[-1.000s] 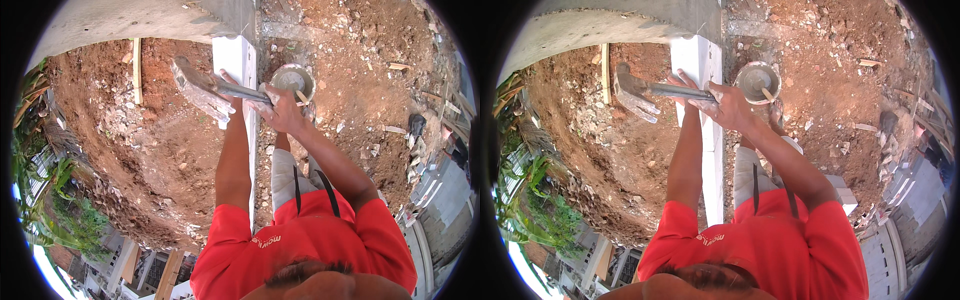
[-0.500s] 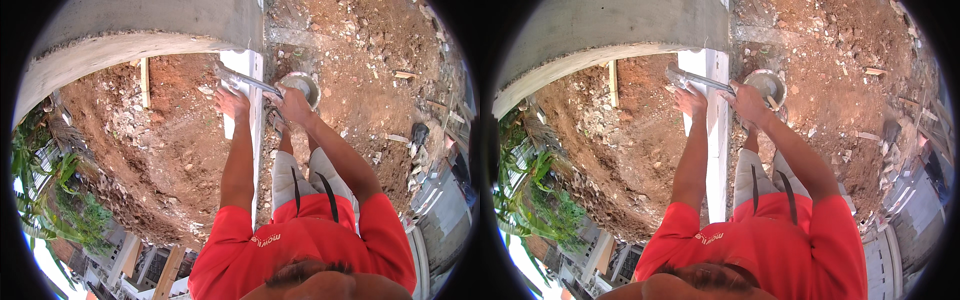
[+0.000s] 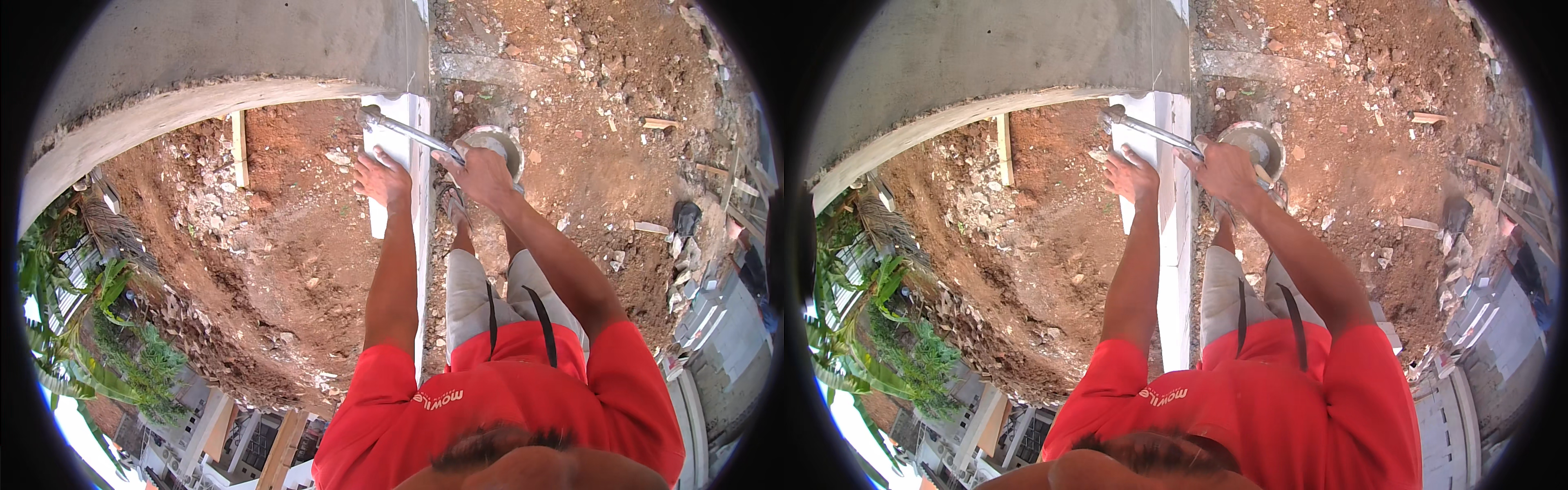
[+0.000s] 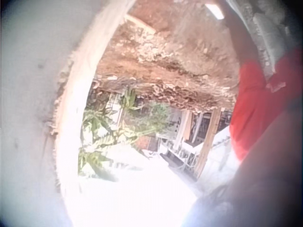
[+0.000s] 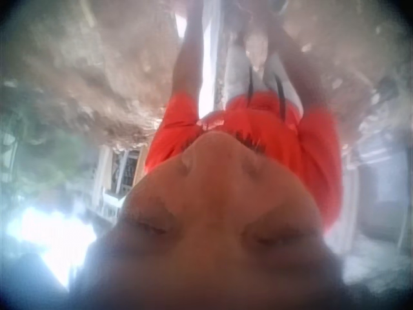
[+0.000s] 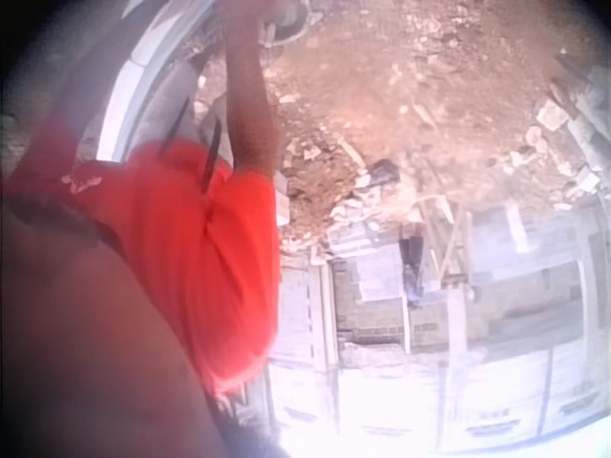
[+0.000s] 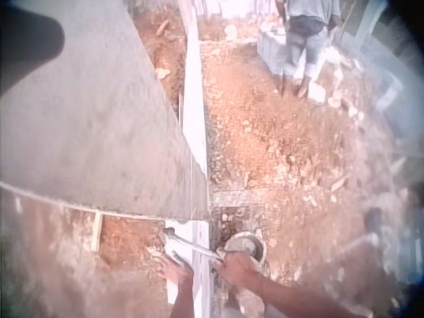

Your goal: The person lays white rectangular blocks along a curved foundation line. They apply mortar from a bucket using a trowel, position the blocks, and tap them into place with a hammer. The person repeats this process to extend the low wall.

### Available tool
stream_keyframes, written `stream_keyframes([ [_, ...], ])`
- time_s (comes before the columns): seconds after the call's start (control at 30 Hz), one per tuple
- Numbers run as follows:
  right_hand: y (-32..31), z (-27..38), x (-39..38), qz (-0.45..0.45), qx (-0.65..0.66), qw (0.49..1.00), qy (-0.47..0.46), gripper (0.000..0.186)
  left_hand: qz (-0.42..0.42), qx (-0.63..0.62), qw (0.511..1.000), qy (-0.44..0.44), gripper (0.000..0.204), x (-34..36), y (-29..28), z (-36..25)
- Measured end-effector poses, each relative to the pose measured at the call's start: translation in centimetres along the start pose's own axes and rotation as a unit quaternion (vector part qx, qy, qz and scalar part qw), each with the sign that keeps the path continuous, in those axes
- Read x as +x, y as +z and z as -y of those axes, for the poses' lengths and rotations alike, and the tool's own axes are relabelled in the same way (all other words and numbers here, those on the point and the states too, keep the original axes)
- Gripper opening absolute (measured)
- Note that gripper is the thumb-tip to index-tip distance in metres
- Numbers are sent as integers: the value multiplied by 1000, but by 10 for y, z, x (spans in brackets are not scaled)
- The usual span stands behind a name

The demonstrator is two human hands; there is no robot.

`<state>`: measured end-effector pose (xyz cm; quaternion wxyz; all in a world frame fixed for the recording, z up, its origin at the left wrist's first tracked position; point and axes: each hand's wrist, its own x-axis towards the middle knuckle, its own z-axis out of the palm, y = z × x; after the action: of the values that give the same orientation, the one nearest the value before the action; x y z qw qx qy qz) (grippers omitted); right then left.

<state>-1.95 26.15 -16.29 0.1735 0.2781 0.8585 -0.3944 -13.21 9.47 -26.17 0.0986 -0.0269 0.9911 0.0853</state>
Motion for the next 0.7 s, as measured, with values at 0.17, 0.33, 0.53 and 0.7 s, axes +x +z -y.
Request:
stream_keyframes([
  [0.17, 32, -35, -6, -64, 38, 996, -48, 62, -21, 0, 999, 27, 63, -10, 0, -3],
  [0.33, -13, 22, -11, -35, -11, 999, 37, 63, -12, -18, 1000, 7, 64, -5, 1, 5],
  [0.53, -2, 67, -73, -198, 237, 948, -79, 44, -50, -112, 989, 87, 63, -14, -3, 16],
  [0.7, 45, 38, -25, -178, 127, 968, -127, 52, -31, -50, 986, 157, 68, -17, 7, 41],
])
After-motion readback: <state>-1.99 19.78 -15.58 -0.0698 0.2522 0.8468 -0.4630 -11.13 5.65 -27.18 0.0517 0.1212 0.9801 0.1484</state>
